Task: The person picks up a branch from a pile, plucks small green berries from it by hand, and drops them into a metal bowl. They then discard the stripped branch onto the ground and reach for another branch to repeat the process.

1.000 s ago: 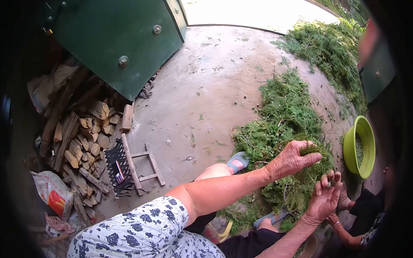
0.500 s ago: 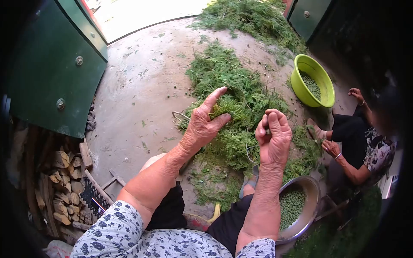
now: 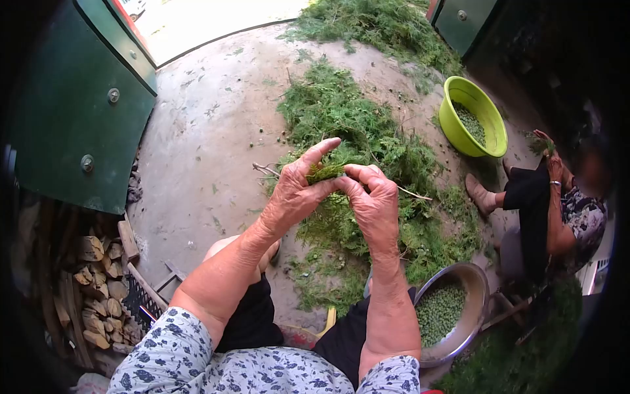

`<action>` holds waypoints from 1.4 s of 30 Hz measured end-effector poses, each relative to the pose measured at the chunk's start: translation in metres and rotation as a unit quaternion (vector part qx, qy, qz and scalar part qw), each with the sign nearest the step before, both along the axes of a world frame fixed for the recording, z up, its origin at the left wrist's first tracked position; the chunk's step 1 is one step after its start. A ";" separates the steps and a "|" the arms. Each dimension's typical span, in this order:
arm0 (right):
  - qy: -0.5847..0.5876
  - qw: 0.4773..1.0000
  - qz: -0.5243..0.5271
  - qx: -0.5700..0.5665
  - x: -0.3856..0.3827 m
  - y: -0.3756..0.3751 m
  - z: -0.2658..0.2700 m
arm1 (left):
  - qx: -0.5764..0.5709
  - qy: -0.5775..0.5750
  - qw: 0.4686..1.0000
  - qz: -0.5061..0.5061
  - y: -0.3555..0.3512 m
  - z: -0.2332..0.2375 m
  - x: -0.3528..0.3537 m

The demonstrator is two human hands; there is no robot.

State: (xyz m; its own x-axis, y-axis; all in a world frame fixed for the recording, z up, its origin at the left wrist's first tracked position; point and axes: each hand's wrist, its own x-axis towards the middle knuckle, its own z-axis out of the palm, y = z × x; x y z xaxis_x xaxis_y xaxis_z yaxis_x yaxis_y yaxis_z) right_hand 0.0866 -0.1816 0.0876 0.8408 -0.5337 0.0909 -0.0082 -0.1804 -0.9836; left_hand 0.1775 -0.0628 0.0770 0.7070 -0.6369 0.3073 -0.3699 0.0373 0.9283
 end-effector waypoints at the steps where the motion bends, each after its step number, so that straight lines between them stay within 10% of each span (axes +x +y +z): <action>1: -0.012 1.000 0.004 -0.008 0.001 0.001 -0.003 | 0.012 0.001 1.000 -0.007 0.001 0.000 -0.001; 7: -0.082 0.987 -0.076 -0.115 0.007 0.017 -0.008 | -0.080 0.137 0.987 -0.016 0.000 0.000 -0.007; 11: -0.029 0.981 -0.111 0.154 0.005 0.021 -0.009 | -0.134 0.287 0.948 -0.024 -0.003 0.003 -0.008; 13: -0.073 0.886 -0.035 0.457 0.002 0.010 -0.020 | -0.136 0.346 0.928 -0.023 -0.001 0.001 -0.005; 22: -0.232 0.809 -0.042 0.539 -0.009 -0.030 0.002 | -0.191 0.447 0.873 0.032 0.005 0.004 0.016; 34: -0.163 0.892 -0.015 0.422 -0.013 -0.049 -0.010 | -0.213 0.427 0.879 0.016 0.020 -0.005 0.034; 42: 0.097 0.962 0.083 0.243 0.005 -0.011 -0.019 | -0.172 0.340 0.912 -0.149 0.024 0.006 0.022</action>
